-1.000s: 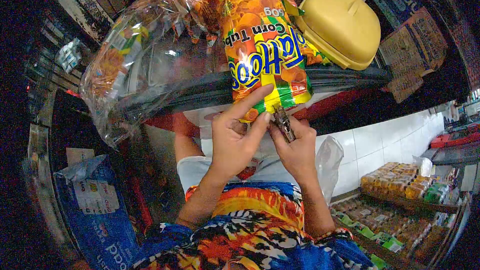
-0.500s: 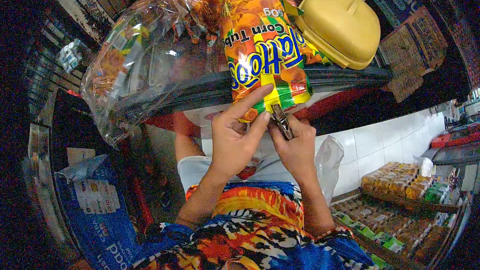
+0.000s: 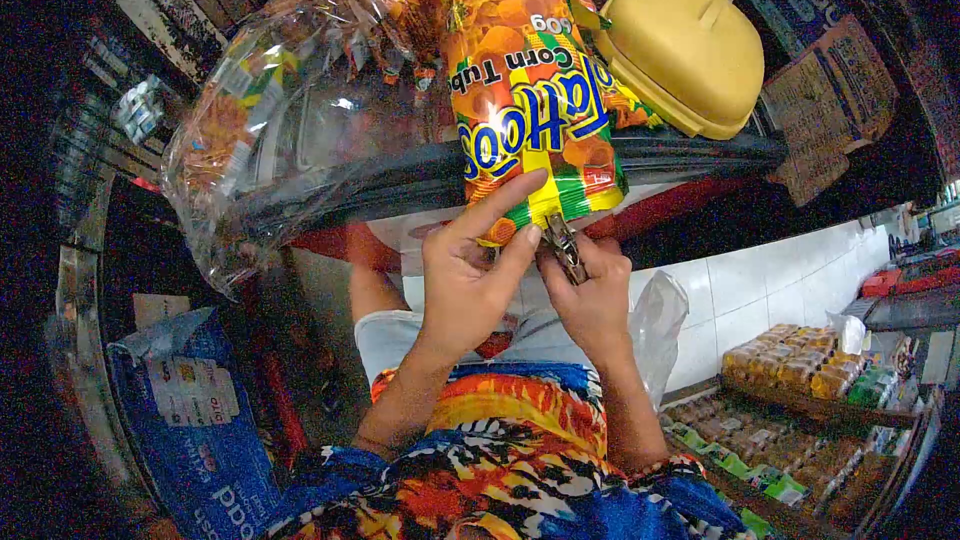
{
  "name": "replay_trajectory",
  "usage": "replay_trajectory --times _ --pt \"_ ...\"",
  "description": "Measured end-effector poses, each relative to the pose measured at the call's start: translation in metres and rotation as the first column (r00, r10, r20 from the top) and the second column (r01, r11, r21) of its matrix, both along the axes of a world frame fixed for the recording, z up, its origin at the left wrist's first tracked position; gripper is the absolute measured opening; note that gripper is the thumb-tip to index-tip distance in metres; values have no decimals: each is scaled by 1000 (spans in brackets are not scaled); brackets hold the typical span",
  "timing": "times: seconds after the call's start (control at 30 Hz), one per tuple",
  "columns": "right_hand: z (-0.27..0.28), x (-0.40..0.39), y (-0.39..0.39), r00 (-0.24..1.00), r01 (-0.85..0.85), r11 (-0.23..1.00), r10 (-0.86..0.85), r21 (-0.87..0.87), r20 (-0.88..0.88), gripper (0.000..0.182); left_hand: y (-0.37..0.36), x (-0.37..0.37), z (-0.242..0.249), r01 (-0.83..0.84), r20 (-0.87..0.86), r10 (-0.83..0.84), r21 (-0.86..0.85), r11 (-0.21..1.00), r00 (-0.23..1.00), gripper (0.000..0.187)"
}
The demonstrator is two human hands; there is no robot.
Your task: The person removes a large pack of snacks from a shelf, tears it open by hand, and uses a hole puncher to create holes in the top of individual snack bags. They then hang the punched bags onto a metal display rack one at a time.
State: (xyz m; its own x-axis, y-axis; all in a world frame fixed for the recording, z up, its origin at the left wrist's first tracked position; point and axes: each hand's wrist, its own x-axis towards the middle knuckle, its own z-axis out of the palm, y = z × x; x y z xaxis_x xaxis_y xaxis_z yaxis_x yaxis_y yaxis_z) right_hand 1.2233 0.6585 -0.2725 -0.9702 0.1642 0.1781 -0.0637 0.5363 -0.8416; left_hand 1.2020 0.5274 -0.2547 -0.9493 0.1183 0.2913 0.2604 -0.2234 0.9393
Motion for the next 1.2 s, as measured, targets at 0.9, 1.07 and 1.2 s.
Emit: replay_trajectory --times 0.9,1.07,1.2 --pt "2 1 4 1000 -26 984 25 -175 -9 13 -2 5 4 -52 56 53 -10 999 997 39" --pt "-2 1 0 994 -55 991 43 -125 -96 11 -3 3 2 -57 7 57 21 998 998 39" --pt "0 0 0 995 -68 993 60 -102 -78 11 -4 3 4 -11 9 11 -28 1000 1000 38"
